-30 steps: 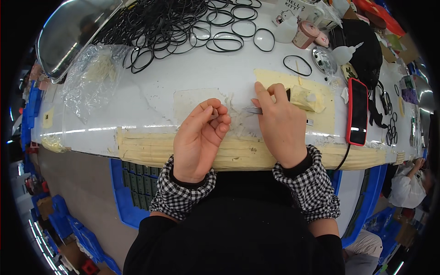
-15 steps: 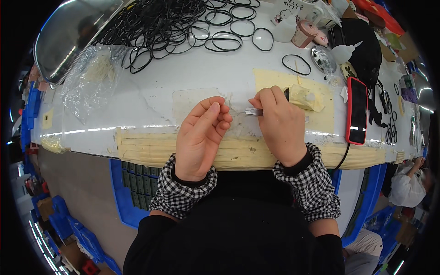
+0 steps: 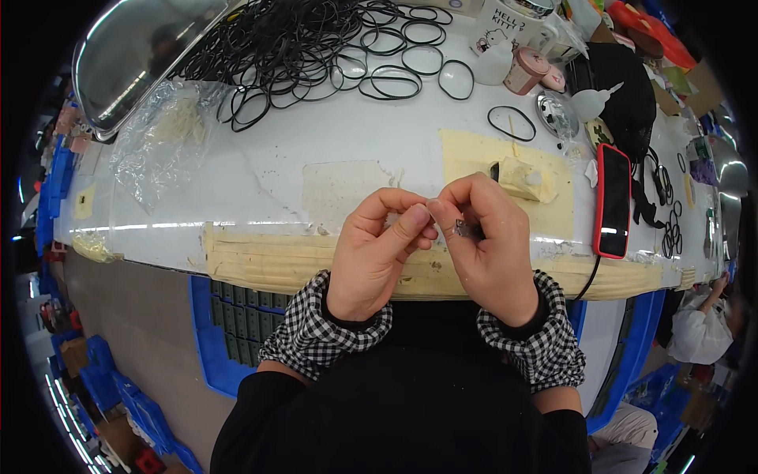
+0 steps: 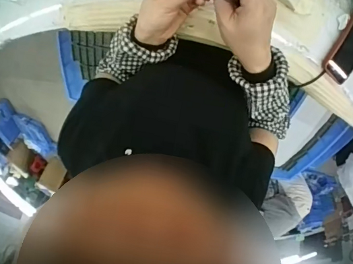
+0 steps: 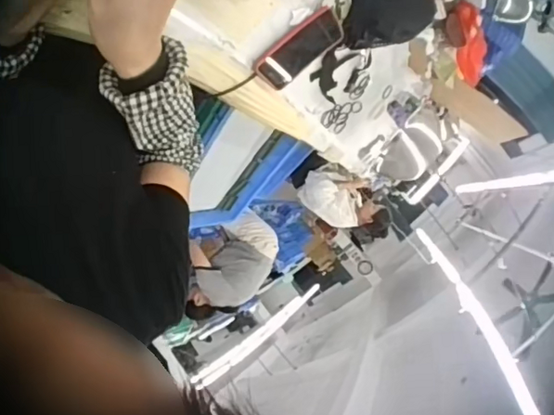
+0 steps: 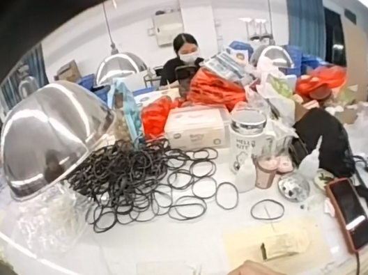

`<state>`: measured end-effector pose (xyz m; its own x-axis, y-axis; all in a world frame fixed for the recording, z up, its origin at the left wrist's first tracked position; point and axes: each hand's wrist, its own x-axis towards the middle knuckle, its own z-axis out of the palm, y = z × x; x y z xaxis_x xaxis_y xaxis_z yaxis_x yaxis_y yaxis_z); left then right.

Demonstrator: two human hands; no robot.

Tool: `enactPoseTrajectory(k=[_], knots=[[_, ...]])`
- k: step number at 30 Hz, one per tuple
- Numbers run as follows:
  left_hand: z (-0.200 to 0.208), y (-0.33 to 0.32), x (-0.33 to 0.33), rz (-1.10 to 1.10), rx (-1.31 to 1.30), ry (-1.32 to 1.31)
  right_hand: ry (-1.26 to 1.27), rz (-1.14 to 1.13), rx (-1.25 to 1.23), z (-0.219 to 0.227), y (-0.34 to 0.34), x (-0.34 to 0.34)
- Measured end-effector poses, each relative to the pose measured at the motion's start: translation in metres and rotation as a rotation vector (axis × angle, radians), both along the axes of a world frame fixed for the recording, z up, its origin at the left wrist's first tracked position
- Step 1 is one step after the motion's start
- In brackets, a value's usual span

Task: Manually assemble small electronic components and connectors at a factory workbench.

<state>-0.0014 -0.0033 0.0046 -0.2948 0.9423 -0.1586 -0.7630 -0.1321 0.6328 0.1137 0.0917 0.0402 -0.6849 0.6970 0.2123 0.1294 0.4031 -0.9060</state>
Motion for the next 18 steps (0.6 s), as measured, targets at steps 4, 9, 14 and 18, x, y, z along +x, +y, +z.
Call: enactPoseTrajectory(k=[4,9,14,18], knots=[[0.000,-0.001,0.003,0.018,0.022,0.014,0.060,-0.007,-0.014,-0.004,-0.005,-0.001],[0.005,0.000,-0.001,-0.080,-0.028,-0.048,0.014,0.023,0.117,0.003,0.000,0.000],[0.011,-0.001,-0.008,-0.245,-0.036,-0.230,-0.137,0.055,0.622,-0.005,0.010,0.011],[0.009,-0.001,-0.007,-0.281,-0.048,-0.269,-0.208,0.014,0.605,-0.007,0.004,0.013]])
